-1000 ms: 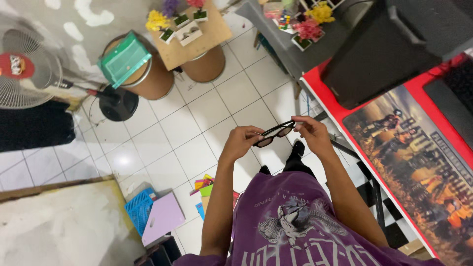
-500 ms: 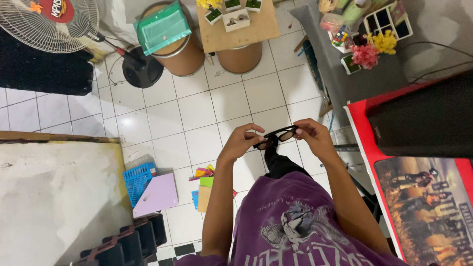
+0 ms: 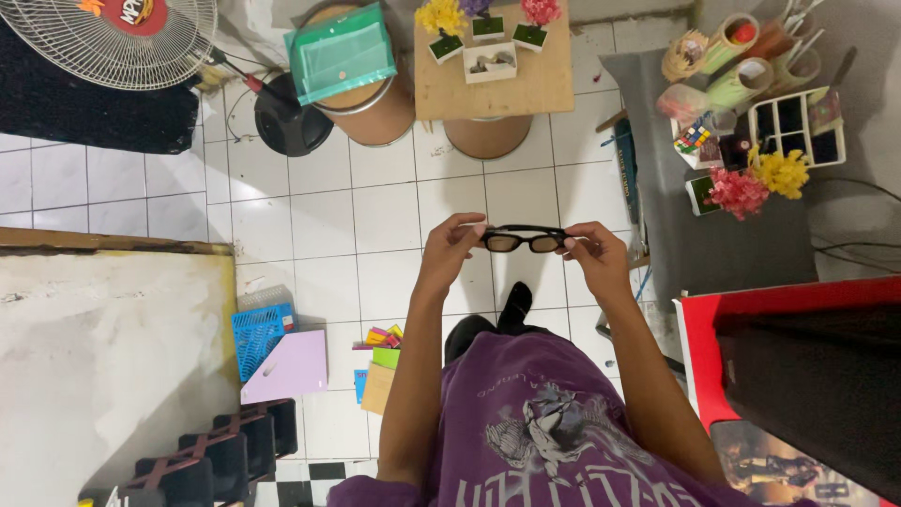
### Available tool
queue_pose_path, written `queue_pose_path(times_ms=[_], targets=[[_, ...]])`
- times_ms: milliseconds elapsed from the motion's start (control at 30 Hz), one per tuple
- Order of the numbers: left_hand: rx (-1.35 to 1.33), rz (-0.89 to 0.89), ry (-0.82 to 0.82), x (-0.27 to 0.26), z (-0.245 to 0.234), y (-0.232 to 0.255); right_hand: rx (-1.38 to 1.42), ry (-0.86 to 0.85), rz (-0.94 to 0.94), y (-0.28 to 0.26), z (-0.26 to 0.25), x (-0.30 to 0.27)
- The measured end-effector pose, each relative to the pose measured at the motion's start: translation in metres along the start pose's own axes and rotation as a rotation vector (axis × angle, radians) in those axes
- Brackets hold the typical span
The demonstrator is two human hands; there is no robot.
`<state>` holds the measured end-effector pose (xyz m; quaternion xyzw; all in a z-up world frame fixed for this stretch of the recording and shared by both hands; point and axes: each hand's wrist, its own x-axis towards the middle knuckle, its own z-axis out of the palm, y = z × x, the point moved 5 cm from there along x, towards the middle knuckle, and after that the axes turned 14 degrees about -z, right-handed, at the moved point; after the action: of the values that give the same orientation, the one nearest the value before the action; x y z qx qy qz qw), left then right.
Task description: The person arranges various decorative items on a desk and a small side table. They move small potted artificial flowers, a white box, a keychain, and a pair of glasses between the two surfaces. The person also picks up and places several white straws into a holder on the side table.
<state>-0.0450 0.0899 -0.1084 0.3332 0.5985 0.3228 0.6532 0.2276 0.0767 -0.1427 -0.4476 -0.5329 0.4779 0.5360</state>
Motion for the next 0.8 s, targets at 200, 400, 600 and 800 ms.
queue_pose_path(times_ms=[200, 400, 600, 800], targets=[[-0.18, 0.099, 0.093, 0.063, -0.009, -0.006, -0.073, 0.002, 0.003, 0.017, 0.006, 0.073], [-0.251, 0.053, 0.178, 0.138, -0.026, 0.004, -0.157, -0.013, -0.049, 0.027, 0.023, 0.155], [-0.074, 0.053, 0.303, 0.228, -0.052, 0.048, -0.2, 0.102, 0.03, 0.081, 0.039, 0.248], [-0.013, -0.029, 0.355, 0.367, -0.073, 0.064, -0.224, 0.255, 0.074, 0.179, 0.045, 0.347]])
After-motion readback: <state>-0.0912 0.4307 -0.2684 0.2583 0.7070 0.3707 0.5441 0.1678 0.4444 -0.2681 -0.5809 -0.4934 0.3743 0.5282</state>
